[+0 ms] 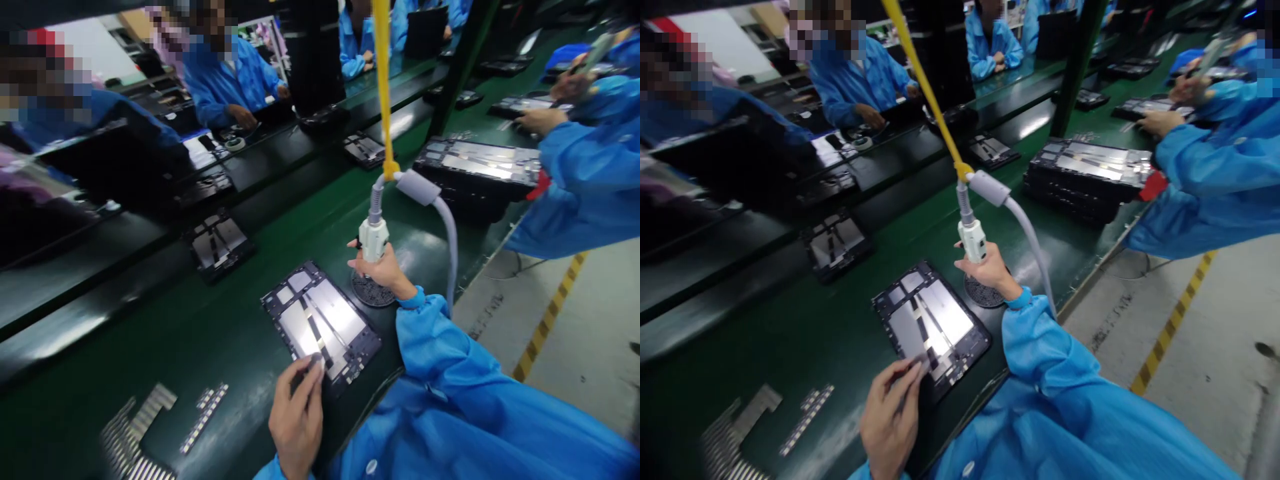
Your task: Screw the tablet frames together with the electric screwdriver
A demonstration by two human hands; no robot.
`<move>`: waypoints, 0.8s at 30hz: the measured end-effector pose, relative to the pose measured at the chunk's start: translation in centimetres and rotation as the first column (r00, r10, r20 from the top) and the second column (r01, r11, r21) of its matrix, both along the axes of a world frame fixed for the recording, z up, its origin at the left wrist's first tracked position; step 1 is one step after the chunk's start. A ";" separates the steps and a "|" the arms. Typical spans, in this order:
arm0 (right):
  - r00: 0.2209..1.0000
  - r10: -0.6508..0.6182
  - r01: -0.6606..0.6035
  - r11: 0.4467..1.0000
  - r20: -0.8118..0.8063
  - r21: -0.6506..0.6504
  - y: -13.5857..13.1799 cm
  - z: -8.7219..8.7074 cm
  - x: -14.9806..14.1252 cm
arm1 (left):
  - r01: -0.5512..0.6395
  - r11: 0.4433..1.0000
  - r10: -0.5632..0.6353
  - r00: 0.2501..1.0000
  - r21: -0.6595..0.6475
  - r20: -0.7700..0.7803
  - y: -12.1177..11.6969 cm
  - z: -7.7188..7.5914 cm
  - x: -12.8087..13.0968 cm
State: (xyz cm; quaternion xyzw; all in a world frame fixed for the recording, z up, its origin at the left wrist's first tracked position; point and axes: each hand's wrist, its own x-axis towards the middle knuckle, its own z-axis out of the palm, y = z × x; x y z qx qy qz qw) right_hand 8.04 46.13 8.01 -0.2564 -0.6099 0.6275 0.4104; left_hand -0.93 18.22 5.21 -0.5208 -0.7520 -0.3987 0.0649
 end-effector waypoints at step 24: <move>0.877 0.476 -0.478 0.878 -0.063 -0.029 -11.9 4.2 -10.3 | -0.111 0.974 0.225 0.522 -0.196 0.823 4.3 0.3 -9.3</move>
